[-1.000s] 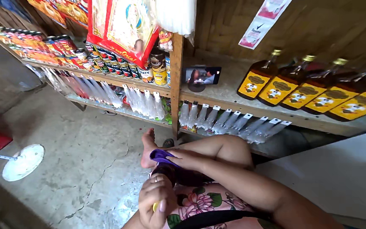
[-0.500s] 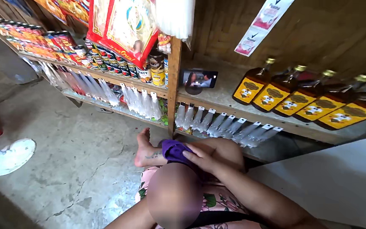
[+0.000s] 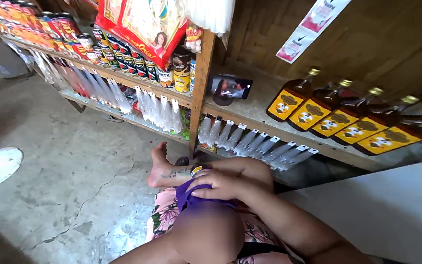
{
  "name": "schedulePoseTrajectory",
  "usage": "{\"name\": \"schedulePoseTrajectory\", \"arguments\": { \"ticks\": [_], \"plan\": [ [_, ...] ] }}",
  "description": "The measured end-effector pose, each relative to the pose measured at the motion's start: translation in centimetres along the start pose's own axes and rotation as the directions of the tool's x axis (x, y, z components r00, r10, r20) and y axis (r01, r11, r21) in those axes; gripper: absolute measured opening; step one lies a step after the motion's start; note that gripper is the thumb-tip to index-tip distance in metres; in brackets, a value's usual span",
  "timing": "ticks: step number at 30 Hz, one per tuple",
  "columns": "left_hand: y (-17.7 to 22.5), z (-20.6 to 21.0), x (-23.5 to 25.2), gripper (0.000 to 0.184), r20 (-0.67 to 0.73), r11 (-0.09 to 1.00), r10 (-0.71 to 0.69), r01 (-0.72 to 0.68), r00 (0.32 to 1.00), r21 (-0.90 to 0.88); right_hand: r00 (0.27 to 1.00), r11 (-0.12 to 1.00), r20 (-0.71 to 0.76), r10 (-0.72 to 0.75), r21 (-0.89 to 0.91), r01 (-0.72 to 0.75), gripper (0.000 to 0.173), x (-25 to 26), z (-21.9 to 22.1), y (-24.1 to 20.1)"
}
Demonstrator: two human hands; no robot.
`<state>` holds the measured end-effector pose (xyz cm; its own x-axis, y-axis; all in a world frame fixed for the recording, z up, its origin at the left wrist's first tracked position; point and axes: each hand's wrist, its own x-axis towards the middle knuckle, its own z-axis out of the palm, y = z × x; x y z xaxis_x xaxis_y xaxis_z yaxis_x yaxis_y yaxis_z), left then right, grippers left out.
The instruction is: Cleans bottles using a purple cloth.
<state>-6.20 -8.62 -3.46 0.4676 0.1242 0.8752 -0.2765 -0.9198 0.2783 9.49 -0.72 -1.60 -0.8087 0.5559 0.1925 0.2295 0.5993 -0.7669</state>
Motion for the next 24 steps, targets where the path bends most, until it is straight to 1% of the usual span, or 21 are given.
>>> {"name": "schedulePoseTrajectory", "arguments": {
  "ticks": [2, 4, 5, 7, 11, 13, 17, 21, 24],
  "plan": [
    [0.0, 0.1, 0.0, 0.043, 0.041, 1.000, 0.008, -0.008, 0.999, -0.001, 0.983, 0.989, 0.117, 0.144, 0.010, -0.146, 0.041, 1.2, -0.9, 0.8],
    [0.1, 0.3, 0.0, 0.043, 0.056, 1.000, 0.010, -0.010, 0.998, 0.006, 0.946, 0.962, 0.181, 0.269, 0.000, -0.274, 0.042, 2.4, -1.3, 1.9],
    [0.1, 0.3, 0.0, 0.044, 0.058, 1.000, 0.011, -0.011, 0.998, 0.011, 0.927, 0.945, 0.193, 0.321, 0.002, -0.328, 0.042, 2.9, -1.4, 2.5],
    [0.0, 0.1, -0.1, 0.045, 0.055, 1.000, 0.008, -0.009, 0.998, 0.010, 0.908, 0.917, 0.162, 0.387, 0.031, -0.397, 0.042, 3.4, -1.1, 4.1],
    [0.0, -0.3, -0.3, 0.044, 0.037, 1.000, 0.006, -0.006, 0.999, 0.002, 0.884, 0.871, 0.043, 0.466, 0.151, -0.467, 0.041, 3.3, -0.5, 6.7],
    [-0.1, -0.3, -0.3, 0.045, 0.030, 1.000, 0.009, -0.009, 0.999, -0.002, 0.858, 0.839, -0.001, 0.514, 0.211, -0.502, 0.040, 2.9, -0.4, 7.3],
    [-0.2, -0.4, -0.2, 0.047, 0.035, 1.000, 0.010, -0.010, 0.999, -0.007, 0.828, 0.806, -0.072, 0.556, 0.293, -0.515, 0.039, 2.4, -0.3, 7.8],
    [-0.2, -0.3, -0.2, 0.047, 0.040, 1.000, 0.014, -0.014, 0.999, 0.002, 0.819, 0.810, -0.120, 0.560, 0.288, -0.511, 0.039, 2.1, -0.2, 9.0],
    [-0.2, -0.4, -0.2, 0.045, 0.039, 1.000, 0.017, -0.018, 0.999, 0.003, 0.803, 0.821, -0.199, 0.563, 0.254, -0.512, 0.038, 2.0, 0.0, 9.4]
  ]
}}
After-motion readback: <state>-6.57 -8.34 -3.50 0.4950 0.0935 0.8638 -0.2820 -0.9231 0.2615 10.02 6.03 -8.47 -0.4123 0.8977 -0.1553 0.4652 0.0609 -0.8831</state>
